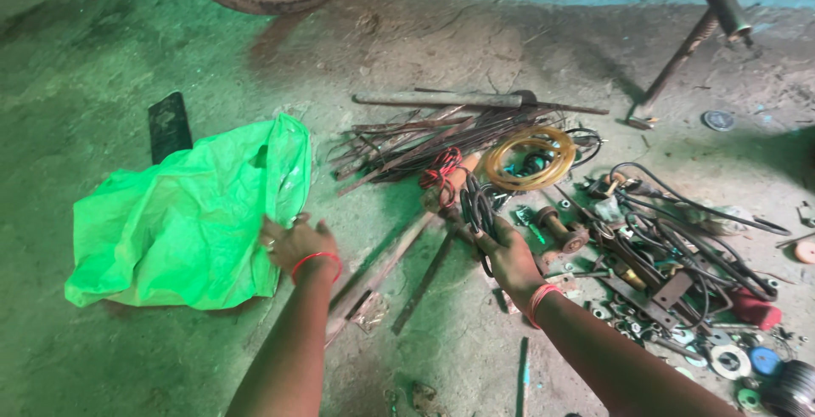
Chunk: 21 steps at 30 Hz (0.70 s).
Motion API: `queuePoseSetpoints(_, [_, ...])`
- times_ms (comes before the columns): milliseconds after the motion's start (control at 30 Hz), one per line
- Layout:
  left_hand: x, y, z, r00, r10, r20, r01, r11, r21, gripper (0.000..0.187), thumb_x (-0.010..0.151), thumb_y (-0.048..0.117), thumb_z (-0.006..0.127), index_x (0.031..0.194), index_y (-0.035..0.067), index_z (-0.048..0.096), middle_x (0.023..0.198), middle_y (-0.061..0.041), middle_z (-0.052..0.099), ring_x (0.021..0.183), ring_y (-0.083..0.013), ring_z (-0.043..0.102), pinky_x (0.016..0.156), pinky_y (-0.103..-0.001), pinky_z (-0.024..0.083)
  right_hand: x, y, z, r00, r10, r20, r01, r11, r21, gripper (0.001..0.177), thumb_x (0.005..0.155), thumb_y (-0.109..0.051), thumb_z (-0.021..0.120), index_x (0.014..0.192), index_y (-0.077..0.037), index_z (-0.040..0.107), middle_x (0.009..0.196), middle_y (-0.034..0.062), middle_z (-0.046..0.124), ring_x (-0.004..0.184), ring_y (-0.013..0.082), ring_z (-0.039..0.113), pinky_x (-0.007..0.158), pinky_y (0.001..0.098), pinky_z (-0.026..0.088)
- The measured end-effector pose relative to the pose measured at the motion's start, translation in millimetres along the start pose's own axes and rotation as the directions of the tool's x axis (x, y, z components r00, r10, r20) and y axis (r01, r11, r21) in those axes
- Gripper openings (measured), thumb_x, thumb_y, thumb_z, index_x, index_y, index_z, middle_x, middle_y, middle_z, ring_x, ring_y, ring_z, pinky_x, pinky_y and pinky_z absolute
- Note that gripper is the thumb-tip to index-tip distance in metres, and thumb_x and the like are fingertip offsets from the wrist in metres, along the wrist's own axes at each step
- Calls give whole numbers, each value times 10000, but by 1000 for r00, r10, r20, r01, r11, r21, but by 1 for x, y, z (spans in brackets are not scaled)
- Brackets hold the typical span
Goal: The person sorts through a pile of tools and motorcycle parts on the floor, picking up items like wrenches, pliers, and metal rods, and placing them into a black toolbox or a green plastic bag. The person handles various small parts and wires, organizing them into the container.
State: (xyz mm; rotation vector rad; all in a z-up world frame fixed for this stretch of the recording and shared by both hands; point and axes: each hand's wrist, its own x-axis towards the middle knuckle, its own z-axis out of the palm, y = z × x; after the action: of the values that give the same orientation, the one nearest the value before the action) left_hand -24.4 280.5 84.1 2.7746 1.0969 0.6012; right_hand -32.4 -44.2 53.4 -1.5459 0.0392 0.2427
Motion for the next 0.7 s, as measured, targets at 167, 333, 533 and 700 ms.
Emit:
queuePoseSetpoints(167, [17, -47, 14, 988, -43, 150, 5, 970, 242, 414, 853, 458, 752, 1185, 210, 754, 1678, -216, 111, 1500, -411, 193, 1137, -563, 299, 10, 10, 9, 999, -39, 16, 38, 998, 46, 204, 992, -146, 554, 1154, -42, 623, 923, -33, 659, 816, 73, 555, 749, 243, 467])
queuePoseSetpoints(333, [30, -67, 32, 944, -100, 316, 13, 964, 265, 491, 910, 480, 713, 1287, 166, 689, 1570, -75, 345, 1466, -348, 325, 1118, -575, 349, 11, 10, 6, 999, -18, 31, 18, 999, 28, 189, 1027, -124, 543, 1144, -9, 636, 877, 21, 620, 784, 112, 516, 717, 282, 447])
queuePoseSetpoints(533, [19, -46, -8, 980, 173, -103, -148, 966, 213, 565, 794, 339, 846, 1297, 160, 662, 1393, -72, 542, 1266, -320, 515, 989, -499, 438, 9, -2, -8, 999, -47, 7, 47, 997, 69, 174, 1019, -135, 542, 1128, -19, 610, 914, 4, 664, 814, 75, 562, 754, 251, 481])
queuePoseSetpoints(700, [33, 19, -54, 889, 348, -299, -345, 936, 63, 546, 789, 138, 813, 1308, 190, 653, 1350, -69, 581, 1214, -327, 544, 947, -493, 456, 5, -21, -22, 990, 89, -105, -96, 994, -58, 216, 1045, -188, 556, 1146, -9, 620, 884, 55, 620, 750, 146, 488, 663, 339, 419])
